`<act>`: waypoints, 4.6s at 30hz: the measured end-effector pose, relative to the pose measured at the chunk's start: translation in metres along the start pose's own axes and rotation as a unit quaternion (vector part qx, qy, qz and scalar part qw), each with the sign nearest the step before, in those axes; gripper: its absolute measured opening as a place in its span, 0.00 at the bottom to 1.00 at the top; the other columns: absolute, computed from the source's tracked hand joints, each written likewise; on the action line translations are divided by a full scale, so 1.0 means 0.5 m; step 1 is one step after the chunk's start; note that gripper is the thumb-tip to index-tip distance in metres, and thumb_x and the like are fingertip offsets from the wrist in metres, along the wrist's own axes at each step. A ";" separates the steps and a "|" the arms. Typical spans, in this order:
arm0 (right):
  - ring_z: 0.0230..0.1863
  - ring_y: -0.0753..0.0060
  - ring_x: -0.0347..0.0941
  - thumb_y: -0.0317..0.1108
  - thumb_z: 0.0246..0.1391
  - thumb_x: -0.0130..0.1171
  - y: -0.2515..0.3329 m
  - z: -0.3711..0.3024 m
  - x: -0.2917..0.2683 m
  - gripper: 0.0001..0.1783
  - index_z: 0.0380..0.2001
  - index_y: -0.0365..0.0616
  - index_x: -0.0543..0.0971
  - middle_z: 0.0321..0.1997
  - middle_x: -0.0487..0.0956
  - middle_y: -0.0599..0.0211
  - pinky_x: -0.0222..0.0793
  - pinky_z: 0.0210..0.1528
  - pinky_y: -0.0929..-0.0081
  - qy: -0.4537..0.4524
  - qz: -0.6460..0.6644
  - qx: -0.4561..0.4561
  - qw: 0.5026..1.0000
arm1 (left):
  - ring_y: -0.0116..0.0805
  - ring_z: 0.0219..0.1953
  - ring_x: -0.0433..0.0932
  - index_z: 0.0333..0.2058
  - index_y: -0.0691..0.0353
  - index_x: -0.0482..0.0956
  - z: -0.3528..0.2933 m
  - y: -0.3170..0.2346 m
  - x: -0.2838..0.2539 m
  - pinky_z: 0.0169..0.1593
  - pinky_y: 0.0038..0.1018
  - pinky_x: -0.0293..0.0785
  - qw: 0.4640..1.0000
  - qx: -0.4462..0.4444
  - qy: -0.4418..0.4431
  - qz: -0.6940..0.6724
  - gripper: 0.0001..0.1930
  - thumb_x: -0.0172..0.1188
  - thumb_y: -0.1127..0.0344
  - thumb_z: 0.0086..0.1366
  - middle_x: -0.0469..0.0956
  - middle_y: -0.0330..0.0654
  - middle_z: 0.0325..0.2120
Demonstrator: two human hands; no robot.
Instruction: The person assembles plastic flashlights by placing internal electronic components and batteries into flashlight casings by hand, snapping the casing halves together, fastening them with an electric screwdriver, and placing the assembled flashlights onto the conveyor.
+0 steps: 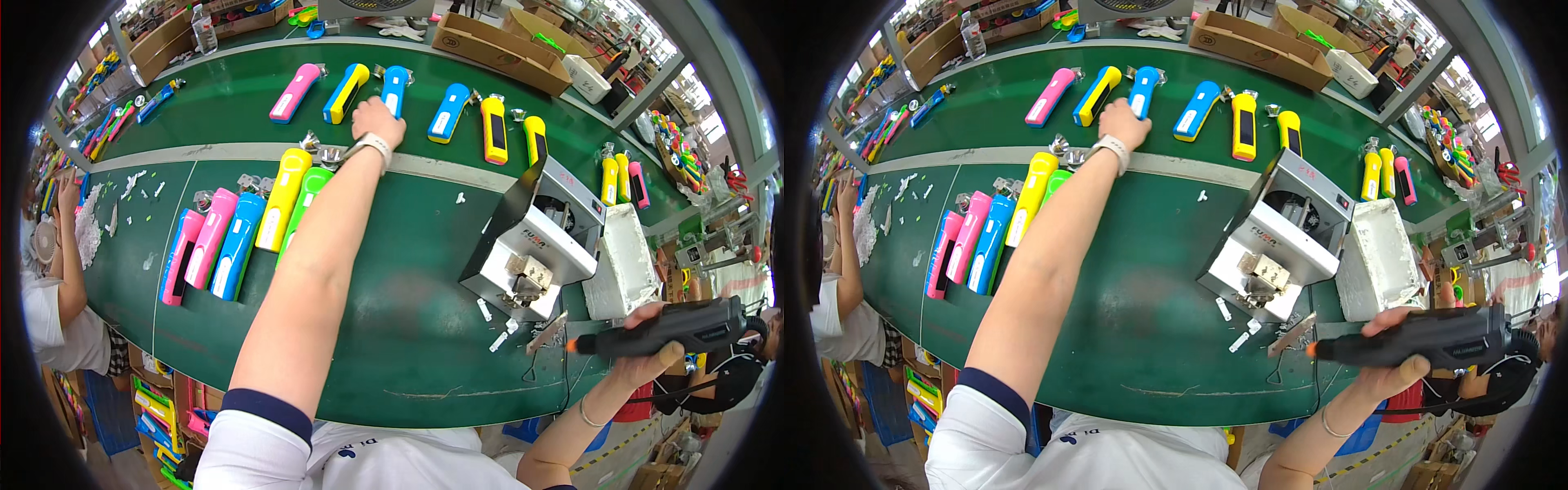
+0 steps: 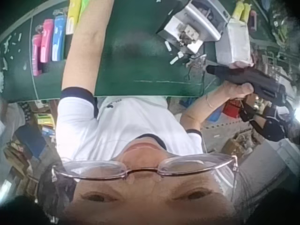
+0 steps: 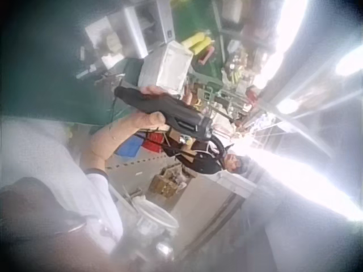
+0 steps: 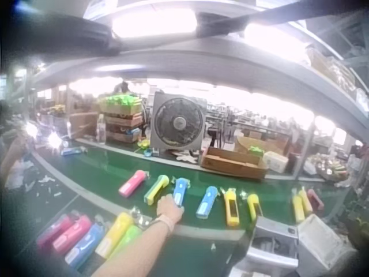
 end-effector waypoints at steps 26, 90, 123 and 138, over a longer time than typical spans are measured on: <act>0.16 0.77 0.59 0.66 0.53 0.48 -0.046 -0.035 0.308 0.38 0.53 0.44 0.62 0.20 0.65 0.72 0.59 0.22 0.75 0.135 0.290 0.066 0.945 | 0.37 0.39 0.72 0.38 0.58 0.78 -0.568 -0.093 -0.194 0.42 0.31 0.69 0.829 0.474 0.282 -0.091 0.20 0.68 0.59 0.46 0.74 0.36 0.34; 0.17 0.72 0.64 0.62 0.52 0.51 -0.081 -0.067 0.339 0.34 0.52 0.47 0.63 0.21 0.68 0.67 0.65 0.24 0.71 0.168 0.265 0.094 0.945 | 0.39 0.34 0.74 0.39 0.59 0.75 -0.536 -0.082 -0.199 0.38 0.31 0.72 0.858 0.463 0.222 -0.017 0.21 0.68 0.59 0.48 0.74 0.40 0.29; 0.38 0.59 0.67 0.38 0.36 0.69 -0.128 -0.254 0.406 0.24 0.39 0.44 0.75 0.38 0.71 0.65 0.64 0.39 0.66 0.431 -0.305 -0.032 0.849 | 0.37 0.33 0.71 0.38 0.60 0.77 -0.592 0.011 -0.290 0.41 0.32 0.66 0.886 0.434 0.148 -0.072 0.22 0.69 0.58 0.43 0.74 0.38 0.30; 0.25 0.66 0.73 0.44 0.49 0.61 -0.208 -0.243 0.398 0.16 0.32 0.40 0.81 0.26 0.77 0.61 0.66 0.27 0.73 0.453 -0.164 0.355 0.801 | 0.37 0.39 0.71 0.40 0.60 0.75 -0.588 0.001 -0.280 0.48 0.35 0.67 0.837 0.532 0.124 -0.027 0.26 0.67 0.54 0.42 0.71 0.40 0.35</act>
Point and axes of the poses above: each hand's wrist, its own z-axis towards the middle knuckle, its own x-axis out of the palm, y = z × x, the point moved 7 cm from there along z, towards the middle knuckle
